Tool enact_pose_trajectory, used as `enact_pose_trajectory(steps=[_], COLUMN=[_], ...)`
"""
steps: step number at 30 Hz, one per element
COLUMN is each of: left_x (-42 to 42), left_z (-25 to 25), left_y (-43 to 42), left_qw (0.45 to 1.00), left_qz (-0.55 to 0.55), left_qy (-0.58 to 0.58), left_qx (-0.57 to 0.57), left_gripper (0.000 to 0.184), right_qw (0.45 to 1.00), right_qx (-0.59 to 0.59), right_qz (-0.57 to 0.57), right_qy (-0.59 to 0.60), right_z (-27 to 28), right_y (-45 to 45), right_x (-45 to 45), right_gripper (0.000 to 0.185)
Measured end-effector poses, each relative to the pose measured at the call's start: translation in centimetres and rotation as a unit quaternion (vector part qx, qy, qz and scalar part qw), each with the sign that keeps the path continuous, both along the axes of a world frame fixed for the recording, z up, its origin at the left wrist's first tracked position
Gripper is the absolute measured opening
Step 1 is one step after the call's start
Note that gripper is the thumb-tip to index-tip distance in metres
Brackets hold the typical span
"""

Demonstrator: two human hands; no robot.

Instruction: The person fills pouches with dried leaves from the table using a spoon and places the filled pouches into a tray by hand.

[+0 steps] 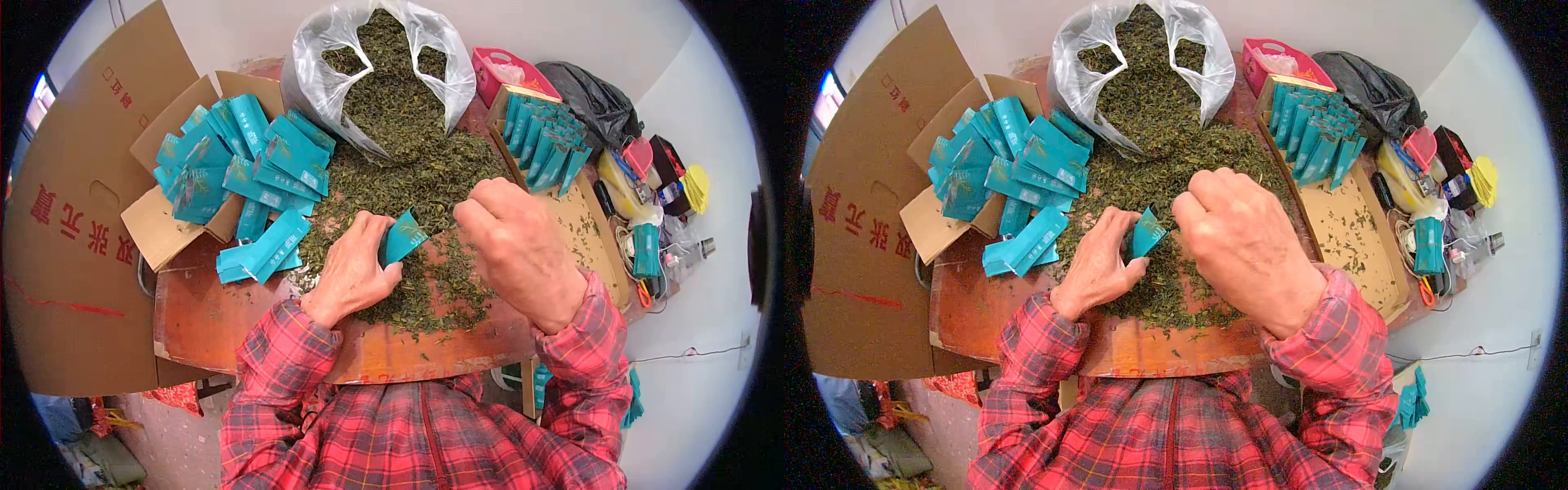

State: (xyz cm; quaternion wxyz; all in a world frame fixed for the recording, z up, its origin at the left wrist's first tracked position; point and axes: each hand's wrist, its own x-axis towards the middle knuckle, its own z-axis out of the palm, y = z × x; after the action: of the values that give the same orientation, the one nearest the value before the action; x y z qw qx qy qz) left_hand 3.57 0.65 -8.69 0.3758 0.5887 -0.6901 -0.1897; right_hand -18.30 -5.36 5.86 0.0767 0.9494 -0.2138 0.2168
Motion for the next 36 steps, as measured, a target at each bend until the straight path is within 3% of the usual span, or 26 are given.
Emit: enact_pose_trajectory(steps=[18,36], left_x=[-0.1,0.0], left_z=[-0.2,0.1], left_y=[0.0,0.1], left_qw=[1.0,1.0], left_qz=[0.005,0.005], left_qy=[-0.003,0.007], left_qx=[-0.008,-0.004], left_gripper=[0.055,0.055], right_qw=[0.995,0.996], right_qx=[-0.08,-0.089], right_qz=[0.005,0.009], right_qy=[0.056,0.021], right_z=[1.1,1.1], right_y=[0.5,0.8], right_x=[1.8,1.1], right_gripper=[0.009,0.015])
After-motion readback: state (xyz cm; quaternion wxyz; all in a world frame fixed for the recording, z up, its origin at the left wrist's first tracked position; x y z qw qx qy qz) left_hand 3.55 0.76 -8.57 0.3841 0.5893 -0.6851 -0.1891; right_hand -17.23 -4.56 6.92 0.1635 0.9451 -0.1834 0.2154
